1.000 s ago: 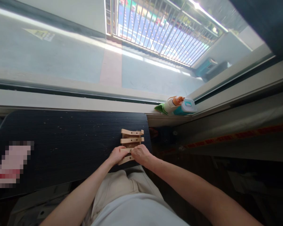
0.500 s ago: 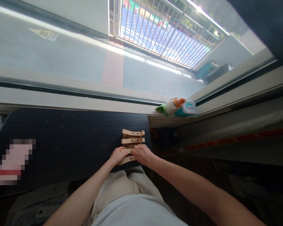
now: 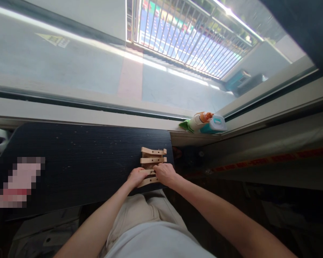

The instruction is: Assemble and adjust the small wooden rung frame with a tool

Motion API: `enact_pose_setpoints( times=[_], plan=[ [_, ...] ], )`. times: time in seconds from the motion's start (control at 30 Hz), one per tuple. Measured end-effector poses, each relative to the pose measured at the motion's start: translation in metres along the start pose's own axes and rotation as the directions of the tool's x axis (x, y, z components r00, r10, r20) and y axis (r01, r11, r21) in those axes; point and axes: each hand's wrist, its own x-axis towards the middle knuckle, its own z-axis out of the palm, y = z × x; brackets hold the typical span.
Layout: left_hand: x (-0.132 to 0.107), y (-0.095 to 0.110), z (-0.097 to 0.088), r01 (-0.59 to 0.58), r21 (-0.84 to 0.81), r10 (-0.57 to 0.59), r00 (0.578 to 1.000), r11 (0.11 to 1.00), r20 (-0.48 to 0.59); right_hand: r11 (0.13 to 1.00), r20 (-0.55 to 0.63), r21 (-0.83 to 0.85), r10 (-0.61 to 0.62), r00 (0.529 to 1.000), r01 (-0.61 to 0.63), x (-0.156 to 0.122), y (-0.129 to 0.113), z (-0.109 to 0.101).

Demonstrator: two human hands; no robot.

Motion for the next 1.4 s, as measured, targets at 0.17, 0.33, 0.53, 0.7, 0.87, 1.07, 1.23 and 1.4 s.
enact_pose_setpoints(
  times=[0.17, 0.33, 0.53, 0.7, 0.87, 1.07, 1.23, 1.4],
  plan=[
    [0.003, -0.003, 0.002, 0.008, 0.006, -0.008, 1.000, 1.000, 0.007, 0.991, -0.009, -0.034, -0.131, 0.991, 0.131, -0.002, -0.011, 0.008],
    [0.003, -0.001, 0.002, 0.031, 0.013, -0.031, 0.999, 0.999, -0.009, 0.939, 0.061, 0.181, 0.286, 0.956, -0.292, 0.009, -0.001, 0.019],
    [0.003, 0.000, 0.001, 0.008, -0.023, -0.008, 1.000, 1.000, -0.003, 0.979, 0.055, 0.099, 0.173, 0.983, -0.178, 0.008, 0.008, 0.006],
    [0.005, -0.003, 0.004, 0.020, -0.057, -0.021, 1.000, 0.998, -0.023, 0.974, 0.019, -0.113, -0.194, 0.981, 0.195, -0.001, -0.006, 0.000],
    [0.006, -0.003, 0.005, 0.043, -0.027, -0.044, 0.998, 0.999, -0.048, 1.000, 0.045, -0.020, -0.005, 0.999, 0.006, 0.007, -0.018, 0.007],
    [0.004, -0.001, 0.001, 0.040, 0.024, -0.039, 0.998, 0.999, -0.041, 0.908, 0.173, 0.224, 0.320, 0.931, -0.354, 0.009, 0.009, 0.011],
    [0.002, 0.001, 0.000, 0.015, 0.015, -0.015, 0.999, 1.000, -0.028, 0.962, 0.107, 0.149, 0.214, 0.971, -0.228, -0.010, 0.021, 0.004],
    [0.001, 0.004, 0.000, 0.044, 0.034, -0.043, 0.998, 0.998, -0.037, 0.991, -0.001, 0.047, 0.125, 0.992, -0.125, -0.016, 0.013, -0.003]
  ],
)
